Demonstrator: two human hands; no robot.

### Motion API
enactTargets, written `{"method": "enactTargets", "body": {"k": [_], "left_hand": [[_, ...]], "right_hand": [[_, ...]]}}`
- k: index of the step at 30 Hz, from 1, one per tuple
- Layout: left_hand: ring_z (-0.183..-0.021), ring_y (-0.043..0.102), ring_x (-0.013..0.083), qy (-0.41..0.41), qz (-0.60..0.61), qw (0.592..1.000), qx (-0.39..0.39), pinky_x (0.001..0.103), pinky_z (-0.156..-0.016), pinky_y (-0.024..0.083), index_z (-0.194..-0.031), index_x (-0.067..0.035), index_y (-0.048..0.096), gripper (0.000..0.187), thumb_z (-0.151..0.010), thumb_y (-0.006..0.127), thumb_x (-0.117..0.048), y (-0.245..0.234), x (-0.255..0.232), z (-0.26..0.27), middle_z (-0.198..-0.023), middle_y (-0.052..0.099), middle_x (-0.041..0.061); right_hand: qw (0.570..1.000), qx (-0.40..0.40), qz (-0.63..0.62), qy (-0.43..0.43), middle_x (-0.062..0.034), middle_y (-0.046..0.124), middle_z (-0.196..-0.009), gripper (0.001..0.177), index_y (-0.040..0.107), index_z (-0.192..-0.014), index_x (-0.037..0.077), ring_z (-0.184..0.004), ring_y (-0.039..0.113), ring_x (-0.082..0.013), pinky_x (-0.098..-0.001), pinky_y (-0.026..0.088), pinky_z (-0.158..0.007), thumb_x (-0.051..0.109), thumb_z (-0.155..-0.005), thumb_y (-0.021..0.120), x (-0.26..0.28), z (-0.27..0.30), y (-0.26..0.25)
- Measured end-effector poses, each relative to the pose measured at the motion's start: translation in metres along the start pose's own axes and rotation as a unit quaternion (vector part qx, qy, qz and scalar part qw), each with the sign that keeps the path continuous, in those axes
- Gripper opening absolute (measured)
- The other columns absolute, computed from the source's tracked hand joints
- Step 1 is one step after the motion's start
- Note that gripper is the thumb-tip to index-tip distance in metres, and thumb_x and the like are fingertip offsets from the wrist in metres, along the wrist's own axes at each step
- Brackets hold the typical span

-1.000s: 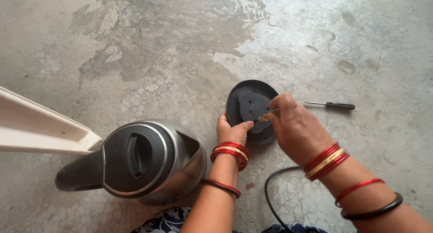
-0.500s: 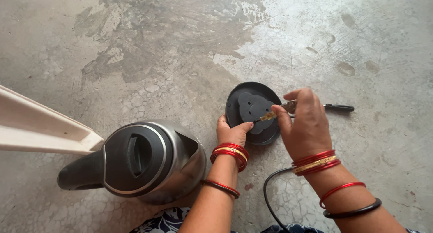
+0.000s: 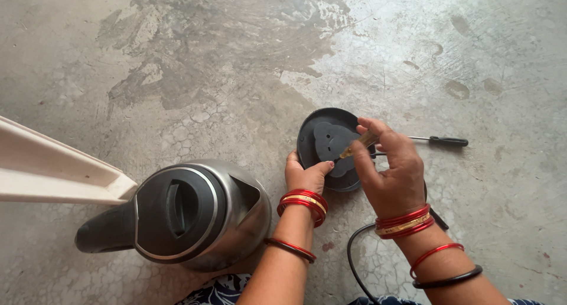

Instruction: The person uses a screwdriver to repeatedly tighten and loosen screws on the underside of an electric kettle base. They flip the base over several times and continue adjusting the screws without completing a clear final state.

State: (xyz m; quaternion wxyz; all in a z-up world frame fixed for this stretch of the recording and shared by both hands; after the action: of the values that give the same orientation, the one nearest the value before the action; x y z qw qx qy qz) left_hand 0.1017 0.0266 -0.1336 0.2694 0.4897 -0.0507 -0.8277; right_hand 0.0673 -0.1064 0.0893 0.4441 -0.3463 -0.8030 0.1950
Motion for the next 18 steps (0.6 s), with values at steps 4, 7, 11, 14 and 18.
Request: {"method": "enactTargets", "body": {"k": [4,7,11,14,18], "left_hand": [[-0.105,0.073,0.0259,0.006,-0.018,1.000,-0.009,0.035,-0.094,0.059,-0.135,0.001,0.050,0.072,-0.069,0.074,0.013,-0.002,0.001,-0.001,-0.122,0.071,0.017],[-0.106,0.072,0.0254,0.007,-0.023,1.000,-0.011,0.034,-0.095,0.058,-0.136,0.000,0.049,0.073,-0.069,0.074,0.013,-0.001,0.000,-0.001,-0.122,0.070,0.016],[-0.107,0.072,0.0248,-0.002,-0.021,1.000,-0.012,0.034,-0.096,0.058,-0.136,-0.001,0.049,0.072,-0.069,0.074,0.013,0.000,-0.002,0.002,-0.123,0.069,0.015],[-0.107,0.072,0.0248,0.001,-0.021,1.000,-0.009,0.034,-0.095,0.059,-0.135,0.000,0.049,0.071,-0.070,0.073,0.013,0.000,-0.005,0.004,-0.123,0.069,0.015],[-0.107,0.072,0.0248,-0.003,-0.020,1.000,-0.007,0.034,-0.095,0.058,-0.135,0.000,0.050,0.070,-0.070,0.074,0.012,0.000,-0.004,0.005,-0.122,0.070,0.016]], "right_hand": [[0.998,-0.035,-0.009,0.060,-0.0144,0.067,-0.107,0.026,0.075,-0.116,0.005,-0.095,0.070,-0.0218,-0.0308,0.060,-0.080,0.010,-0.091,0.082,-0.016,0.002,-0.007],[0.995,-0.035,-0.050,0.074,-0.0129,0.069,-0.110,0.026,0.074,-0.119,0.005,-0.098,0.074,-0.0176,-0.0288,0.061,-0.086,0.008,-0.093,0.079,-0.024,0.000,-0.005],[0.995,-0.018,-0.085,0.047,-0.0110,0.071,-0.121,0.033,0.068,-0.130,0.005,-0.112,0.073,-0.0179,-0.0278,0.061,-0.094,0.006,-0.097,0.071,-0.023,-0.001,0.000],[0.998,-0.020,-0.052,0.022,-0.0121,0.071,-0.127,0.032,0.066,-0.133,0.003,-0.118,0.071,-0.0194,-0.0296,0.059,-0.097,0.003,-0.101,0.068,-0.014,0.002,0.001],[0.999,-0.038,-0.002,-0.002,-0.0141,0.069,-0.124,0.032,0.071,-0.122,0.002,-0.113,0.067,-0.0232,-0.0312,0.057,-0.090,0.009,-0.092,0.081,-0.006,0.007,-0.002]]}}
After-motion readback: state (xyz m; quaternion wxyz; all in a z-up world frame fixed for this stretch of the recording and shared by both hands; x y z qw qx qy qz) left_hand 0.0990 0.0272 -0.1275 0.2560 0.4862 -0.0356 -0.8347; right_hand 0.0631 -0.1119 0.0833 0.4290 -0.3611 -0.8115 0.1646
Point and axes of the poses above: each hand's wrist, its own z-axis away from the middle knuckle, its own y-axis out of the palm, x = y × z, the point moved 10 cm from there along -z, towards the middle knuckle
